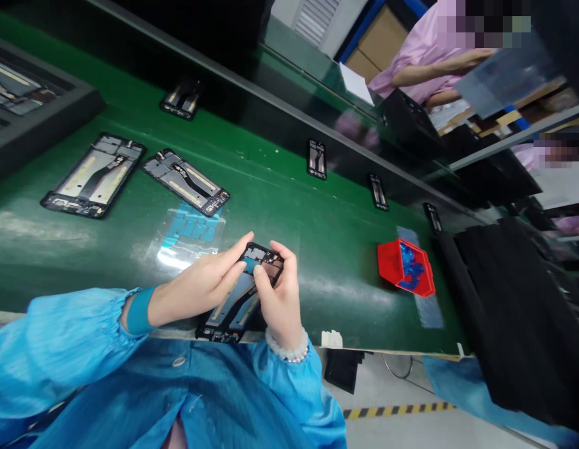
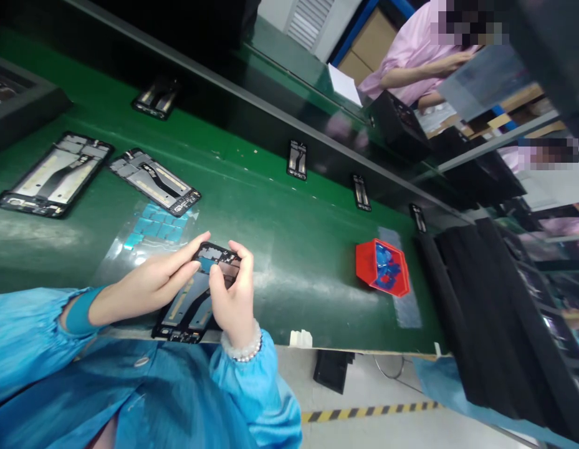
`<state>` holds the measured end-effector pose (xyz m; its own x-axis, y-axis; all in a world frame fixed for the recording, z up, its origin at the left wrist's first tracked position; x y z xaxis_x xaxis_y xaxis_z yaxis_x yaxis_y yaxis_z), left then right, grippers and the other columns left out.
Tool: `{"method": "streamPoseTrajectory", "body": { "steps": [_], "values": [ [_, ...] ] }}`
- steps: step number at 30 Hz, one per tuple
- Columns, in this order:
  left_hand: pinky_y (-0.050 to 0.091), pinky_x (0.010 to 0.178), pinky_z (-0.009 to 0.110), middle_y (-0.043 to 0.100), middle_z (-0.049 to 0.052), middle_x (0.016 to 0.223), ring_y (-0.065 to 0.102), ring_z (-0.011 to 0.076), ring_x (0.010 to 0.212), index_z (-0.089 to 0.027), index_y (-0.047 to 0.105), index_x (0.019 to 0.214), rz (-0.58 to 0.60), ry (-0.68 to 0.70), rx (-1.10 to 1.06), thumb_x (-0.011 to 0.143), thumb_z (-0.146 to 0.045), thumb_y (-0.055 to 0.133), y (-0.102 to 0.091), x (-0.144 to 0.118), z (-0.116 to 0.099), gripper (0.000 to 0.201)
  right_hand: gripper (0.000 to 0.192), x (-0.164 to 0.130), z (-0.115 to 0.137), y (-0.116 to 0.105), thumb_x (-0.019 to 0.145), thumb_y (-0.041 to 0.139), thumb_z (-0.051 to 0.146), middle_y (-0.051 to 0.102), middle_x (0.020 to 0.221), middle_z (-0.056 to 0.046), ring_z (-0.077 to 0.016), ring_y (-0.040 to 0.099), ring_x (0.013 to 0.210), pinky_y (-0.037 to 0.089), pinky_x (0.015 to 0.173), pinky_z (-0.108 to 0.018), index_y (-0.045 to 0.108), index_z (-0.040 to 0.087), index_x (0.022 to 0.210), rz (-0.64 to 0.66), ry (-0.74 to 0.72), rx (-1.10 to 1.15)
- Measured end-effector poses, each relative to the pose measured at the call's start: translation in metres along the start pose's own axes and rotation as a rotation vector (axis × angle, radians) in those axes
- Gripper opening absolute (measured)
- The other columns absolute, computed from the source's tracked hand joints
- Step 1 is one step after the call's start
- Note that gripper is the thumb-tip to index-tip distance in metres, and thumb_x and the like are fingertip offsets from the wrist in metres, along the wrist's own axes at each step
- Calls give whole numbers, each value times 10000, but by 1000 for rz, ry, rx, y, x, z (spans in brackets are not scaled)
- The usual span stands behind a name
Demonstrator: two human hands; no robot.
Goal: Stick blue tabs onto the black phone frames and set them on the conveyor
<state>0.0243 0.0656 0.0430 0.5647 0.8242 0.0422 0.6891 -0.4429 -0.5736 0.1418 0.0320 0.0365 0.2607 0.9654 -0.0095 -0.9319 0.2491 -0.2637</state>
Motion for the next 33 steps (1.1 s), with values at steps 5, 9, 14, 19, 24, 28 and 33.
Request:
{"method": "streamPoseTrajectory", "body": {
  "steps": [5, 9, 14, 19, 24, 28, 33],
  "values": [
    [505, 773, 282, 702, 115, 1072, 666, 229, 915, -115, 339, 1446, -25, -12, -10, 923, -349, 309, -2, -2, 2, 574, 468, 5, 5, 0, 775, 520, 179, 613, 998, -59, -150, 623, 820, 537, 697, -278, 443, 208, 1235, 59, -89, -125],
    [462, 531, 210, 645, 28, 745, 576, 133, 559, -95, 227, 1481, 38, 26, -89, 874, -302, 390, 3, -5, -1, 661, 374, 8, 11, -7, 813, 479, 192, 578, 1049, -79, -157, 596, 889, 522, 816, -318, 497, 201, 1187, -46, -161, -250],
    [319, 393, 164, 419, -81, 534, 397, 89, 423, -102, 220, 1481, 91, -32, -216, 849, -256, 423, 10, -4, 6, 681, 469, -2, 33, -8, 837, 468, 176, 455, 1285, -153, -241, 458, 1208, 438, 977, -430, 449, 189, 1306, -144, -375, -489],
    [437, 474, 185, 523, -61, 551, 509, 118, 485, -148, 326, 1452, 37, -92, -279, 816, -292, 475, 8, -2, 17, 669, 210, -15, 52, 4, 859, 556, 213, 643, 1025, -53, -237, 510, 1056, 399, 932, -429, 652, 286, 1032, -115, -553, -760],
    [387, 453, 179, 471, -77, 511, 444, 109, 450, -134, 336, 1447, 40, -61, -201, 817, -287, 453, 7, -1, 12, 658, 143, -16, 62, 15, 885, 543, 215, 690, 886, -24, -216, 537, 977, 380, 857, -372, 674, 272, 881, -59, -666, -857],
    [340, 441, 190, 437, -68, 529, 410, 110, 470, -44, 330, 1433, 45, -30, -124, 814, -279, 397, 6, 0, 5, 665, 122, -18, 69, 23, 889, 546, 201, 690, 854, -14, -196, 536, 954, 373, 843, -344, 655, 231, 843, -43, -789, -957],
    [328, 434, 198, 446, -58, 553, 395, 108, 472, -13, 335, 1421, 45, -33, -110, 810, -280, 383, 6, -1, 5, 669, 92, -19, 72, 27, 866, 572, 165, 680, 821, -22, -184, 534, 918, 387, 831, -335, 617, 174, 787, -52, -896, -966]
  ]
}}
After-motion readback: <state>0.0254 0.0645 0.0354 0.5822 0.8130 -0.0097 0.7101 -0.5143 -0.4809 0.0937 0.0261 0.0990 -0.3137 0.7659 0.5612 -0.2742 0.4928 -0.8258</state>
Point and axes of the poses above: each hand's wrist, its own x-axis towards the middle knuckle, its own y-axis out of the palm, z = x × y, the point moved 9 cm from there along x, towards the middle knuckle
